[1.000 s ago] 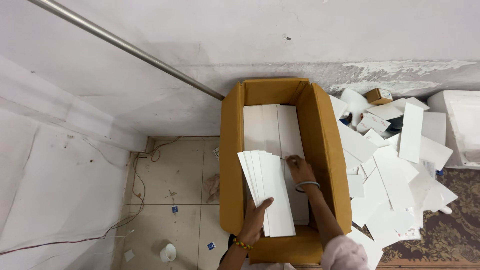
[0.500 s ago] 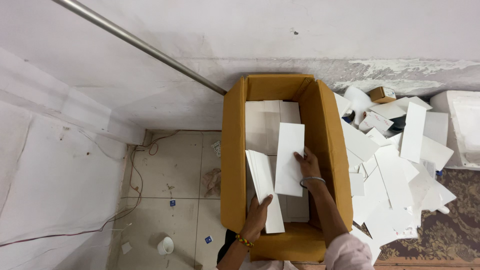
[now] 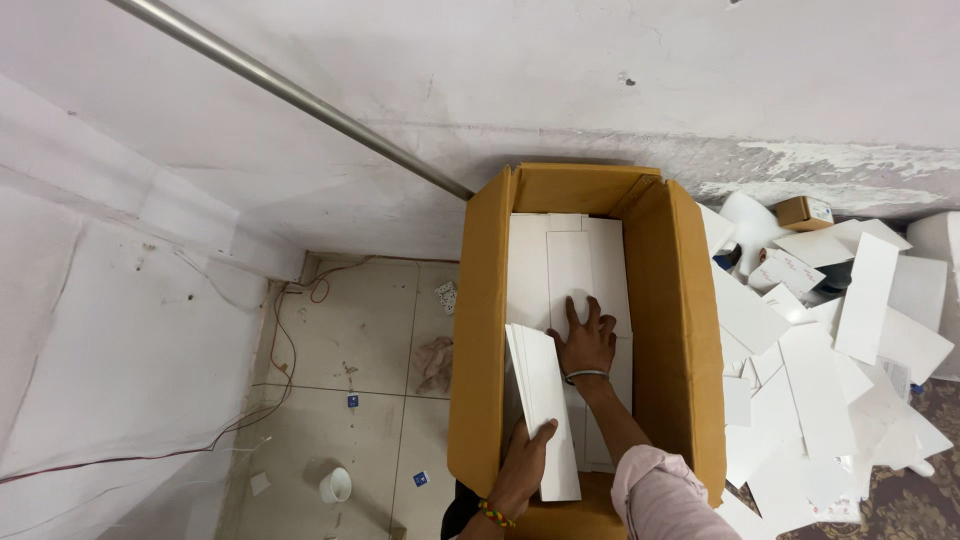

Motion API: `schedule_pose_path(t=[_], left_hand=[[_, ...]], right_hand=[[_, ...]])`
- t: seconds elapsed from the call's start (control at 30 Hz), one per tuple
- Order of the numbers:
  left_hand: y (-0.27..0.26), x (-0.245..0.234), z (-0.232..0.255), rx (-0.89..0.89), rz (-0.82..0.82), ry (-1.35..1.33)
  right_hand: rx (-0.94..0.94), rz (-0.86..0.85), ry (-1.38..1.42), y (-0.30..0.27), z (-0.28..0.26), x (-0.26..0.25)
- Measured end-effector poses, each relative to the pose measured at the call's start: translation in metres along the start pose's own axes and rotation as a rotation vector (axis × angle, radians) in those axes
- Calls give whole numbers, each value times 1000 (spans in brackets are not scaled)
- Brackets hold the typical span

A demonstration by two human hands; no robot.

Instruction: The person repeatedly picks up stacks of white rectangular paper sheets from a pile on a table and places them into a large cardboard box. The person aligns the sheets and stacks them neatly inside the box throughout the video.

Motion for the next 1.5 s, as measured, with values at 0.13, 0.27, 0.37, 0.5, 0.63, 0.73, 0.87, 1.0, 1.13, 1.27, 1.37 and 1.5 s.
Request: schedule_pose_path(t=[0.13,0.27,0.37,0.5,0.63,0.73,0.87,1.0,1.13,1.27,1.37,1.5], left_hand=[[1,0,-2,-46,3,18],[4,-2,-9,-65,22,35],[6,-3,-13,-78,33,2],[14,-6,-27,-147,26,-34],[21,-7,-31,-30,30,-46],[19,-8,-26,5,24,-58],[13,-4,-12,64,11,-98],[4,1,7,72,-17,-86],[4,-2,5,96,7,-42],[13,-7,-7,29,53,15],[10,1,-5,-28,5,-91],[5,3,1,-50,-4,-94]], right_hand=[[4,14,-88,19,-2,0],[-4,21,-90,37,-5,3],[-21,43,-93,43,-4,4],[-33,12,-71,49,0,11],[-45,-74,2,59,14,20],[-47,-55,200,57,32,14],[155,-375,607,3,68,19],[219,-768,771,-73,66,23],[202,-641,1087,-90,66,17],[228,-287,1296,-57,79,-7],[223,-133,1207,-22,75,-17],[123,-44,940,32,50,-5]])
Point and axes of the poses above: each hand's wrist, its own y-axis towards the middle knuckle, its own x-axis out of the palm, z = x × y, the point moved 9 cm from there along y, towards the middle knuckle, and after that the axes turned 3 degrees about y, right-handed, at the moved point
